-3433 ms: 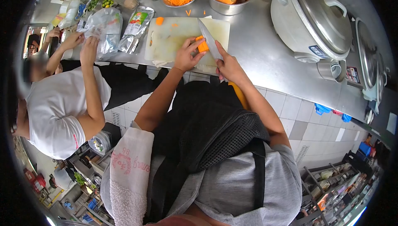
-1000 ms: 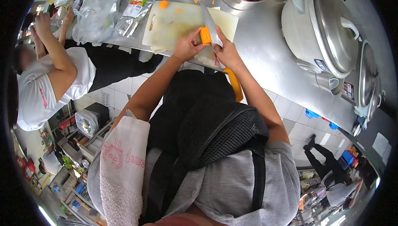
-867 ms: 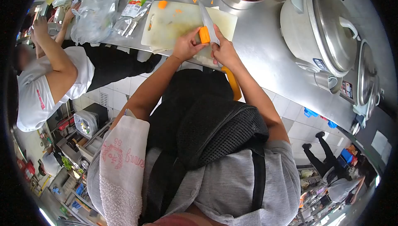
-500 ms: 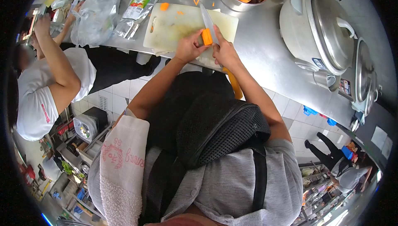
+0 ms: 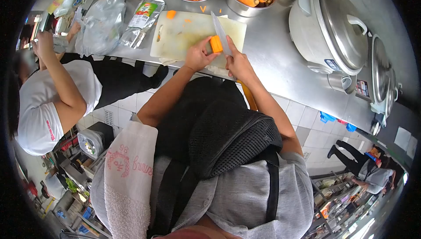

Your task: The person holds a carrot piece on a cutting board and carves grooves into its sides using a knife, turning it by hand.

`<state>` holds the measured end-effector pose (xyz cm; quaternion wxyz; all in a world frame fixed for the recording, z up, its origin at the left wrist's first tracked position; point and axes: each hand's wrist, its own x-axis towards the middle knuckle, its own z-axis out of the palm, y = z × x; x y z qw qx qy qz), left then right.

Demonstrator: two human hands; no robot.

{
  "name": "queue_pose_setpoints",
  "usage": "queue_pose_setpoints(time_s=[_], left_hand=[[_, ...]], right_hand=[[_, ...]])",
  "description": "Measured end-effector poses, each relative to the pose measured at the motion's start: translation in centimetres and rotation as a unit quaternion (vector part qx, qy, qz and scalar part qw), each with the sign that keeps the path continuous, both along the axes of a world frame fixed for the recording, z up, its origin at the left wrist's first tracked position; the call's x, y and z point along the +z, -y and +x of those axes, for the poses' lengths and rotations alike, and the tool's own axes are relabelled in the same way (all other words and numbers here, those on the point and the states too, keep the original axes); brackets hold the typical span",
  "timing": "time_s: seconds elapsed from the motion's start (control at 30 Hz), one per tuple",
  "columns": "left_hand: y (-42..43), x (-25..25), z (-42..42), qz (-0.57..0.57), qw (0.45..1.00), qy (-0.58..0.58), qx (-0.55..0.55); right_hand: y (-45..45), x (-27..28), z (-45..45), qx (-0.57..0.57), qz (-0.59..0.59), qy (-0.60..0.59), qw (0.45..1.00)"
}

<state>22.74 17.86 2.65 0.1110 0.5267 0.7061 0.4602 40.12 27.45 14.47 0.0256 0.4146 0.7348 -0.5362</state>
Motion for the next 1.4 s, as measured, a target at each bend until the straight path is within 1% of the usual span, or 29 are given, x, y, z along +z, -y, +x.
queue_pose_setpoints(time_s=[0.2, 0.33, 0.4, 0.53, 0.6, 0.73, 0.83, 0.9, 0.93, 1.0, 1.07, 1.13, 1.2, 1.23, 1.3, 1.4], left_hand=[[0.3, 0.2, -0.2, -0.066, 0.998, 0.011, -0.004], [0.3, 0.3, -0.2, -0.071, 0.997, 0.009, 0.0], [0.4, 0.3, -0.2, -0.051, 0.999, -0.011, -0.002], [0.3, 0.3, -0.2, -0.056, 0.998, -0.001, -0.001], [0.4, 0.4, -0.2, -0.046, 0.999, -0.006, 0.003], [0.5, 0.6, -0.2, -0.067, 0.998, -0.002, 0.001], [0.3, 0.4, -0.2, -0.055, 0.998, -0.013, 0.002], [0.1, 0.2, -0.3, -0.005, 1.0, -0.017, -0.001], [0.2, 0.2, -0.2, -0.004, 1.0, -0.018, 0.002], [0.2, 0.3, -0.2, -0.043, 0.999, 0.009, 0.0], [0.2, 0.6, -0.2, -0.027, 1.0, 0.008, 0.002], [0.1, 0.5, 0.0, -0.009, 1.0, 0.006, 0.004], [0.2, 0.5, -0.1, -0.011, 1.0, 0.001, 0.008], [0.1, 0.4, 0.0, -0.005, 1.0, -0.003, 0.011], [0.0, 0.4, 0.0, -0.009, 1.0, 0.004, 0.011], [0.1, 1.2, -0.1, -0.022, 1.0, 0.006, -0.002]], right_hand=[[0.3, 0.8, 1.1, 0.016, 0.005, 0.014, 1.0], [0.3, 0.3, 1.6, 0.026, 0.025, 0.006, 0.999], [0.2, 0.4, 1.5, 0.018, 0.009, 0.008, 1.0], [-0.4, 0.4, 1.0, -0.001, -0.035, 0.008, 0.999], [-0.8, -0.7, 1.2, -0.013, -0.084, -0.041, 0.996], [-1.3, -2.2, 1.0, -0.005, -0.083, -0.066, 0.994], [-1.6, -2.7, 0.6, -0.005, -0.094, -0.08, 0.992], [-1.5, -2.7, 0.5, -0.006, -0.095, -0.088, 0.992], [-1.5, -2.9, 0.5, -0.002, -0.095, -0.089, 0.992], [-1.4, -3.4, 0.2, -0.019, -0.109, -0.115, 0.987], [-1.8, -3.7, 0.2, -0.013, -0.12, -0.128, 0.984], [-2.2, -3.2, 0.5, -0.007, -0.128, -0.14, 0.982], [-2.3, -2.4, 0.9, -0.023, -0.184, -0.149, 0.971], [-2.3, -2.1, 1.2, -0.018, -0.18, -0.152, 0.972], [-2.4, -1.4, 2.0, -0.044, -0.227, -0.199, 0.952], [-2.1, -0.5, 2.9, -0.057, -0.213, -0.214, 0.952]])
